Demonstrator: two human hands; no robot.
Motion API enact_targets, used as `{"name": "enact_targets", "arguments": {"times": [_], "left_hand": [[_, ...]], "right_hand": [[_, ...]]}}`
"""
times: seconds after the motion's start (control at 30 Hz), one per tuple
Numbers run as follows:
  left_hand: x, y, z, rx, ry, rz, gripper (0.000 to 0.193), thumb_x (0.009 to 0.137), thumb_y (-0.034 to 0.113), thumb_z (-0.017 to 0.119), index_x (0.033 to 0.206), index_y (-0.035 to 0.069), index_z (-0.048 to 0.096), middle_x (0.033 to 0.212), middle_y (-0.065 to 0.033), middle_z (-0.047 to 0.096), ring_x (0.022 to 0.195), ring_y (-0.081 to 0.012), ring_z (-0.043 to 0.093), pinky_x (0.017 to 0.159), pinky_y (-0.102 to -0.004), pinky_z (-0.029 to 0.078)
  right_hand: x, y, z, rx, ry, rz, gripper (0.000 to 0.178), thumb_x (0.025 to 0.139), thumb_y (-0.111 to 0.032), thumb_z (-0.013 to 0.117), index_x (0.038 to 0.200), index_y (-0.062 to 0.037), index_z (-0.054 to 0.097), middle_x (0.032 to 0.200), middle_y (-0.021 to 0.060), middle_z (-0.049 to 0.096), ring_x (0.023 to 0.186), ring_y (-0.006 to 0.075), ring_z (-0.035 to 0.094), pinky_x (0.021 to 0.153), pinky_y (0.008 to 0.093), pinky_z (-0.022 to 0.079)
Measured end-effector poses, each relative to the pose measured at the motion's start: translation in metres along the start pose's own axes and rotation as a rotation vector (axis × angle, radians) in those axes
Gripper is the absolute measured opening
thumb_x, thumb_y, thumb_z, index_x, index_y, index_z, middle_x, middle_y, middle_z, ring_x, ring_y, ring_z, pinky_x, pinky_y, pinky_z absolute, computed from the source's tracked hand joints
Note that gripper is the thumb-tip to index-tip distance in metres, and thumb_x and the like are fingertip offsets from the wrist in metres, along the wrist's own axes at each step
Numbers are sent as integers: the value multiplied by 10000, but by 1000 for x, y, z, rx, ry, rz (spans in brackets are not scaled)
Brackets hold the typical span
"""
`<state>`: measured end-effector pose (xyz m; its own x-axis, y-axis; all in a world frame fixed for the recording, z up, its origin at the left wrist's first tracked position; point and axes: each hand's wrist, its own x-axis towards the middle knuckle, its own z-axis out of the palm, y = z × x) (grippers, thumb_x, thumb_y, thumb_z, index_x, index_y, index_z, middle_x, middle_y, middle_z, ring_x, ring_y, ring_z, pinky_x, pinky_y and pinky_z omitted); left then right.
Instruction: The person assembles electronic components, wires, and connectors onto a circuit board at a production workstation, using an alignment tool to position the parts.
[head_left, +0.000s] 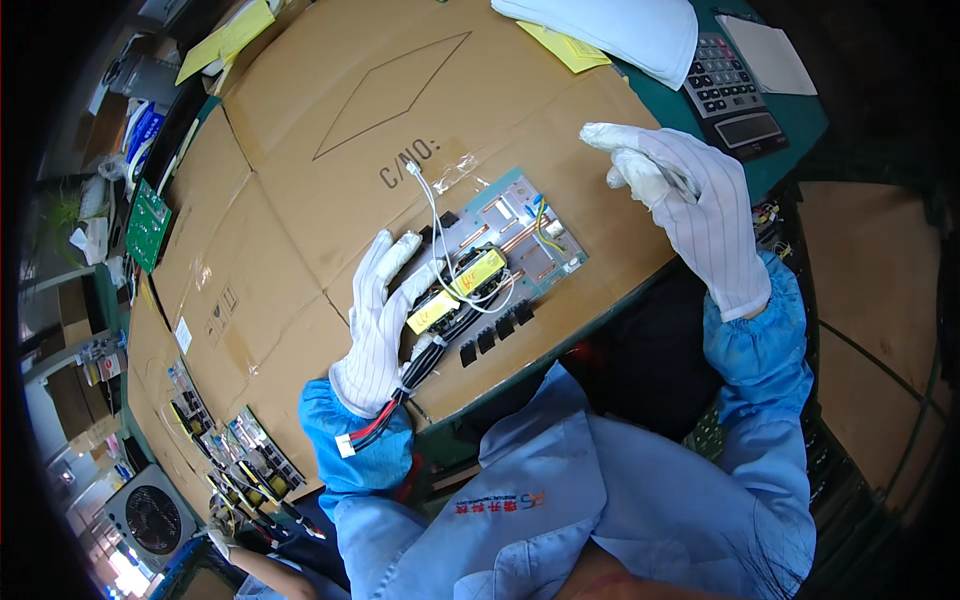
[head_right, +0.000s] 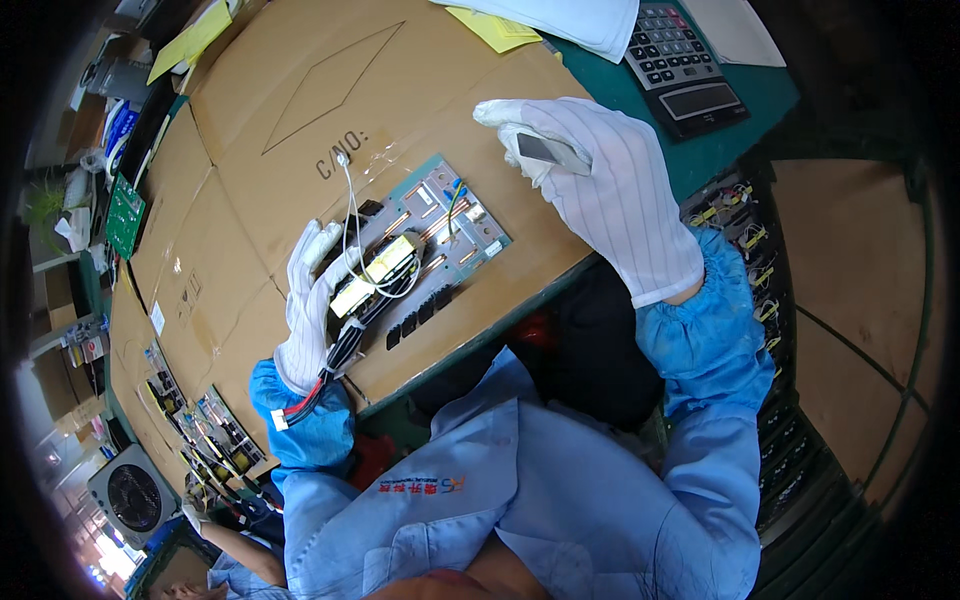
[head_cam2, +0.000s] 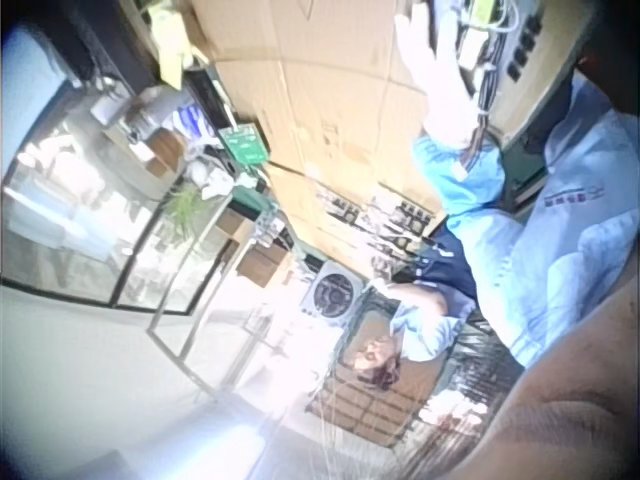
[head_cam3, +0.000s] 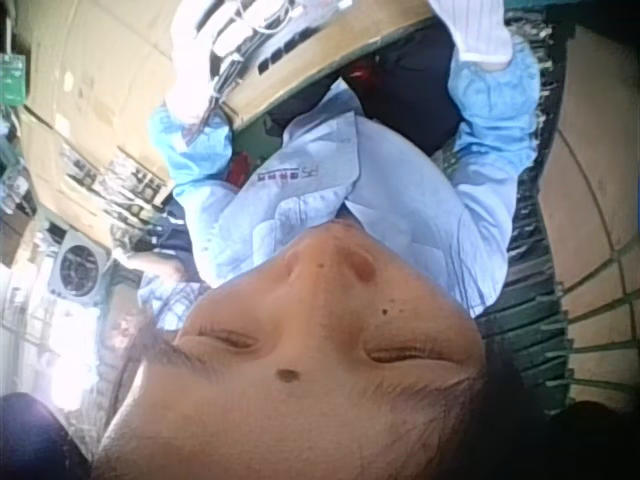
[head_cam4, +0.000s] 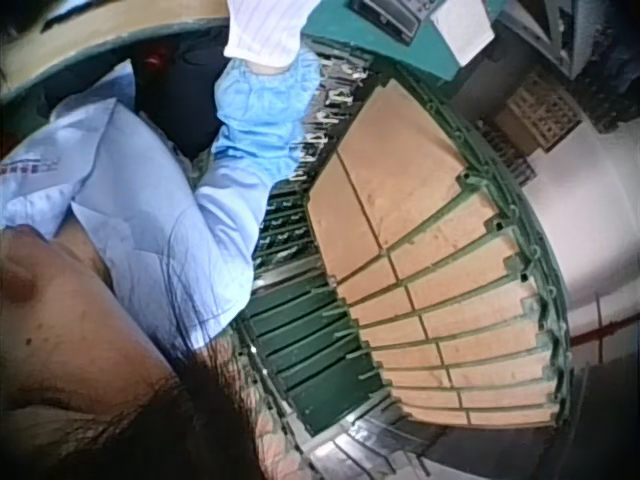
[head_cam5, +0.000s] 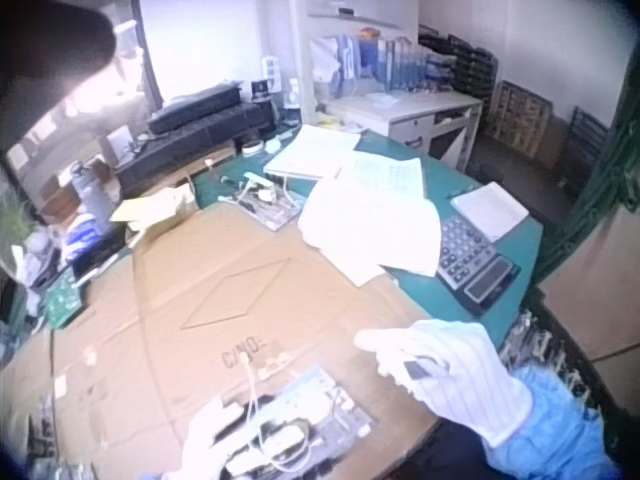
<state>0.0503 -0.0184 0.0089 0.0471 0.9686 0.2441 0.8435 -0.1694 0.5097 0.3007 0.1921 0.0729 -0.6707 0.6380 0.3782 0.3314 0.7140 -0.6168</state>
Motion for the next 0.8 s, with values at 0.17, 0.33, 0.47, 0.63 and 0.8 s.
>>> {"name": "enact_targets", "arguments": {"times": [0.17, 0.33, 0.47, 0.63, 0.8], "left_hand": [[2, 1, 3, -47, -10, -46, 644, 736, 282, 757, 1307, 66, 553, 1398, -220, 431, 1347, -470, 339, 1092, -545, 308], [5, 3, 5, -27, 53, -53, 651, 639, 257, 857, 1205, 70, 596, 1332, -221, 500, 1309, -461, 399, 1079, -535, 333], [3, 2, 14, 25, 110, -54, 632, 634, 264, 865, 1177, 70, 608, 1318, -221, 512, 1294, -457, 417, 1072, -533, 342], [4, 4, 16, 114, 182, -50, 602, 628, 283, 872, 1136, 83, 619, 1296, -225, 524, 1267, -455, 447, 1060, -522, 362], [4, 4, 17, 137, 232, -29, 634, 611, 320, 879, 1140, 89, 616, 1272, -198, 547, 1237, -435, 476, 1039, -510, 384]], "right_hand": [[0, 8, 0, 37, -60, 35, 393, 718, 24, 665, 1092, -93, 675, 857, 111, 657, 747, 299, 625, 668, 350, 526], [-1, 5, -3, -3, -90, 34, 385, 783, -76, 523, 1136, -34, 669, 866, 112, 671, 709, 214, 601, 652, 283, 481], [-1, 4, -5, 7, -65, 2, 485, 665, -44, 492, 1119, -30, 662, 889, 133, 670, 707, 264, 596, 652, 301, 494], [-1, 3, -6, -55, -62, -42, 475, 680, -41, 508, 1128, -42, 666, 874, 125, 667, 702, 258, 594, 647, 311, 495], [0, 4, -3, -14, -68, -4, 452, 721, 23, 531, 1141, -64, 674, 834, 105, 657, 687, 244, 586, 630, 307, 485]]}}
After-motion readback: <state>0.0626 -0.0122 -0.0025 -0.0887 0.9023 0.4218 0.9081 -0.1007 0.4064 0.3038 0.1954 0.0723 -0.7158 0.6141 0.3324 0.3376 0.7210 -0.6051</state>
